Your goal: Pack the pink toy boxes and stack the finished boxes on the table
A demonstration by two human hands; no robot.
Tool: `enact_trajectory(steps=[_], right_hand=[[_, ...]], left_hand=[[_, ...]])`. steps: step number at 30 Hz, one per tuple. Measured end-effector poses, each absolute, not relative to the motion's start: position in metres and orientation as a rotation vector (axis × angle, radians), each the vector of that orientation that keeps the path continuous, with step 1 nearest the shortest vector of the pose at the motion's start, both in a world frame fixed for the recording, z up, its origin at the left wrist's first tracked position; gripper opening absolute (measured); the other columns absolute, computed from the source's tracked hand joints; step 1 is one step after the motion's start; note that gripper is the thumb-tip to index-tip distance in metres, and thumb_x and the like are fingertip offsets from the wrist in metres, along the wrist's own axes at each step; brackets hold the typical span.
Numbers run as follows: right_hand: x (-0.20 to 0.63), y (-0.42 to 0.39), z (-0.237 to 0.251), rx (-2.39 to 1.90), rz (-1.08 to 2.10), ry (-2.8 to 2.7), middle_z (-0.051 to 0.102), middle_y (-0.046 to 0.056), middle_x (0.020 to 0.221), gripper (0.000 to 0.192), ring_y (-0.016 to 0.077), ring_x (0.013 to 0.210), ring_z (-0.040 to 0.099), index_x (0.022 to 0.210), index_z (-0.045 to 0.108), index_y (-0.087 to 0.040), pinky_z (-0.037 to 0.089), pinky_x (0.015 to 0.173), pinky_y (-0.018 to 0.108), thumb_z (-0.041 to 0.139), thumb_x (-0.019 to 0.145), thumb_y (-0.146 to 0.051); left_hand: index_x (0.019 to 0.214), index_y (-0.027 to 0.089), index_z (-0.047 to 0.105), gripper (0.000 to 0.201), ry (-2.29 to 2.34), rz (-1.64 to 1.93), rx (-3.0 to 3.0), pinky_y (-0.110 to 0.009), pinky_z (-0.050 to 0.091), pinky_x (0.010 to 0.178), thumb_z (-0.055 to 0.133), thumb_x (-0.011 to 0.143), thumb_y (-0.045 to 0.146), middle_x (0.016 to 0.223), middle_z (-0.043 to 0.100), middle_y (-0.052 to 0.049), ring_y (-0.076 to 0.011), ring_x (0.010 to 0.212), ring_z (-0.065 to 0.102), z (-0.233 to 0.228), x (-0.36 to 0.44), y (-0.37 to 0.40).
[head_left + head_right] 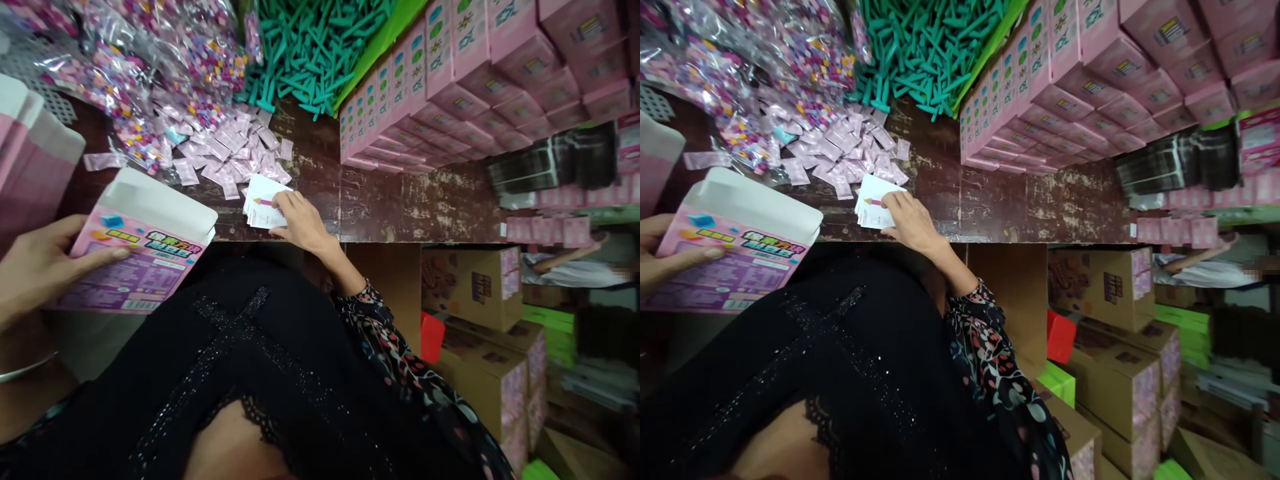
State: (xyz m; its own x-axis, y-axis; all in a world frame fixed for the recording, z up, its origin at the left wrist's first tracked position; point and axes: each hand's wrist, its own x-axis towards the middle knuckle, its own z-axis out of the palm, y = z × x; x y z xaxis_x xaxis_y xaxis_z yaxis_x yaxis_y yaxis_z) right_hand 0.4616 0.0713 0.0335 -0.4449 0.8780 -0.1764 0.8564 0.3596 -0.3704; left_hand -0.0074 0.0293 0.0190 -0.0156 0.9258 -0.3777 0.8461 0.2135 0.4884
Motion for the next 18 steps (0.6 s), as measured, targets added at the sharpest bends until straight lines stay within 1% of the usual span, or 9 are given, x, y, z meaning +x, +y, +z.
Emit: enact_trajectory(steps=[3, 6, 7, 8, 11, 13, 15, 16, 18], right_hand=[[0.466, 0.075, 0.029, -1.6, 0.763, -2.482, 0.079, 0.015, 0.154, 0.04, 0.0347, 0.148, 0.07, 0.142, 0.072, -0.019, 0.061, 0.123, 0.049, 0.092, 0.107, -0.019], [0.477, 0.08, 0.027, -1.512, 0.907, -2.401, 0.084, 0.011, 0.152, 0.02, 0.0319, 0.145, 0.074, 0.129, 0.075, -0.023, 0.06, 0.125, 0.048, 0.086, 0.112, -0.027], [0.481, 0.081, 0.028, -1.477, 0.964, -2.372, 0.085, 0.01, 0.148, 0.012, 0.0307, 0.14, 0.077, 0.124, 0.076, -0.024, 0.06, 0.124, 0.048, 0.081, 0.115, -0.03], [0.484, 0.082, 0.03, -1.457, 1.004, -2.329, 0.087, 0.009, 0.14, 0.01, 0.0295, 0.131, 0.079, 0.12, 0.077, -0.024, 0.061, 0.121, 0.048, 0.076, 0.118, -0.034], [0.486, 0.086, 0.042, -1.518, 0.931, -2.019, 0.084, 0.008, 0.122, 0.031, 0.0265, 0.109, 0.078, 0.118, 0.079, -0.025, 0.065, 0.111, 0.048, 0.059, 0.124, -0.048], [0.477, 0.092, 0.052, -1.547, 0.851, -1.742, 0.08, 0.008, 0.119, 0.041, 0.0257, 0.104, 0.076, 0.123, 0.078, -0.026, 0.068, 0.103, 0.046, 0.051, 0.125, -0.057], [0.457, 0.099, 0.062, -1.493, 0.931, -1.638, 0.077, 0.006, 0.116, 0.044, 0.0249, 0.103, 0.075, 0.127, 0.076, -0.027, 0.07, 0.094, 0.043, 0.051, 0.124, -0.063], [0.444, 0.103, 0.065, -1.445, 1.006, -1.668, 0.076, 0.006, 0.112, 0.044, 0.0244, 0.101, 0.075, 0.125, 0.076, -0.026, 0.07, 0.092, 0.042, 0.054, 0.124, -0.064], [0.41, 0.109, 0.067, -1.318, 1.133, -1.825, 0.076, 0.005, 0.108, 0.04, 0.0234, 0.1, 0.074, 0.119, 0.076, -0.025, 0.069, 0.096, 0.041, 0.061, 0.123, -0.061]], left_hand=[[0.133, 0.016, 0.084, 0.098, 1.902, 0.153, 1.531, -0.05, 0.069, 0.111, 0.063, 0.082, 0.098, 0.11, 0.083, -0.005, -0.0333, 0.102, 0.08, 0.034, 0.009, 0.032], [0.129, 0.017, 0.084, 0.1, 1.888, 0.192, 1.515, -0.052, 0.068, 0.114, 0.066, 0.078, 0.101, 0.11, 0.083, -0.005, -0.035, 0.106, 0.08, 0.039, 0.014, 0.035], [0.126, 0.018, 0.084, 0.101, 1.886, 0.213, 1.504, -0.052, 0.068, 0.114, 0.067, 0.075, 0.103, 0.11, 0.084, -0.005, -0.0363, 0.107, 0.081, 0.039, 0.015, 0.036], [0.123, 0.019, 0.085, 0.101, 1.887, 0.235, 1.485, -0.053, 0.069, 0.114, 0.068, 0.072, 0.104, 0.109, 0.084, -0.005, -0.038, 0.109, 0.081, 0.04, 0.016, 0.037], [0.117, 0.021, 0.085, 0.099, 1.875, 0.257, 1.412, -0.058, 0.067, 0.116, 0.072, 0.062, 0.103, 0.111, 0.086, -0.007, -0.043, 0.114, 0.082, 0.042, 0.023, 0.04], [0.117, 0.022, 0.085, 0.094, 1.825, 0.266, 1.396, -0.058, 0.065, 0.119, 0.075, 0.061, 0.097, 0.119, 0.088, -0.009, -0.0434, 0.117, 0.082, 0.044, 0.029, 0.042], [0.117, 0.022, 0.085, 0.088, 1.753, 0.309, 1.416, -0.056, 0.064, 0.118, 0.079, 0.063, 0.091, 0.125, 0.089, -0.011, -0.0409, 0.117, 0.082, 0.045, 0.034, 0.045], [0.118, 0.022, 0.086, 0.085, 1.717, 0.339, 1.432, -0.053, 0.065, 0.115, 0.08, 0.065, 0.088, 0.126, 0.089, -0.011, -0.0389, 0.115, 0.082, 0.045, 0.036, 0.047], [0.116, 0.022, 0.088, 0.078, 1.658, 0.397, 1.461, -0.048, 0.066, 0.105, 0.083, 0.068, 0.084, 0.121, 0.089, -0.011, -0.035, 0.109, 0.081, 0.046, 0.04, 0.05]])
